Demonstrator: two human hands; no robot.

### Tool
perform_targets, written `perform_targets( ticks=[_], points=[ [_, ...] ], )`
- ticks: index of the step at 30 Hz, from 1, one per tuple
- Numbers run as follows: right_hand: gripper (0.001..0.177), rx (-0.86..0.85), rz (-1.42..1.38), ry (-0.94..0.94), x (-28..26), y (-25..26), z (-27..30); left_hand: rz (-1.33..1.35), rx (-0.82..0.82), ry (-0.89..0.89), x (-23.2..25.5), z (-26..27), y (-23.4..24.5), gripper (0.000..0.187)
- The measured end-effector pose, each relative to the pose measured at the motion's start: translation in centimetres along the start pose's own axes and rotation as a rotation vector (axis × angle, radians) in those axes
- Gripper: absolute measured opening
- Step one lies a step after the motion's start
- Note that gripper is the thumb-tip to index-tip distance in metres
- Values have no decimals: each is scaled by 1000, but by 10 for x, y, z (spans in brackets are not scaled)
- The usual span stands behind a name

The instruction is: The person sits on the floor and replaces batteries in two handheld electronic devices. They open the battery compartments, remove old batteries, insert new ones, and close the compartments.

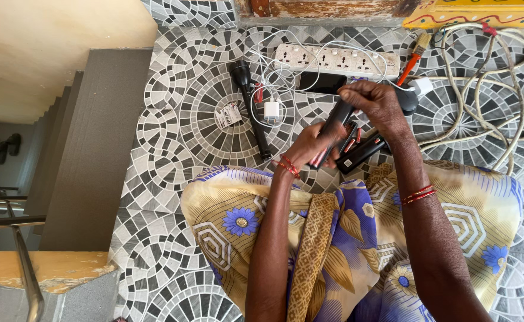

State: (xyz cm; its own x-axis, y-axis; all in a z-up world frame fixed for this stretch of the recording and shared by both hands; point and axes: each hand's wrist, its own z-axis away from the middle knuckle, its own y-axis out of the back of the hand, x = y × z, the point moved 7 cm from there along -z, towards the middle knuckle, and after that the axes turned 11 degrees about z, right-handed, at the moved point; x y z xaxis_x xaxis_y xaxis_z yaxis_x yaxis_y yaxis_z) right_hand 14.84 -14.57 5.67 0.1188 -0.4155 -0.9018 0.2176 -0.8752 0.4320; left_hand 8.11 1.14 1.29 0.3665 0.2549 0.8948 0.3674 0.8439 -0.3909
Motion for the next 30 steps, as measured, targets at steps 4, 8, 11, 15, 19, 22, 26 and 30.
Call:
perform_targets(
  ticks=[4,8,11,15,19,22,26,30],
  points=[
    [51,72,109,49,-10,18,-2,-213,144,-33,-5,10,1,47],
    [90,-55,-61,-123,-18,22,-10,-346,224,-210,-3,10,-8,28],
    [100,-278,-33,-64,-31,-2,-7,-395,256,-243,-10,11,-13,23],
    [95,-323,-97,76,-40,-8,-11,-494,321,-351,-12,10,-14,20],
    [70,-210,19,-4,-20,-6,-13,-465,314,-418,-16,5,-18,20],
    [50,-181,38,-44,-8,-13,-16,-440,323,-383,-18,4,-15,22],
    [38,-71,84,-50,-2,-24,-30,-279,354,-181,-25,2,-4,36],
    [38,-82,-60,-45,-7,-22,-39,-219,213,-107,-13,-6,4,61]
  ],
)
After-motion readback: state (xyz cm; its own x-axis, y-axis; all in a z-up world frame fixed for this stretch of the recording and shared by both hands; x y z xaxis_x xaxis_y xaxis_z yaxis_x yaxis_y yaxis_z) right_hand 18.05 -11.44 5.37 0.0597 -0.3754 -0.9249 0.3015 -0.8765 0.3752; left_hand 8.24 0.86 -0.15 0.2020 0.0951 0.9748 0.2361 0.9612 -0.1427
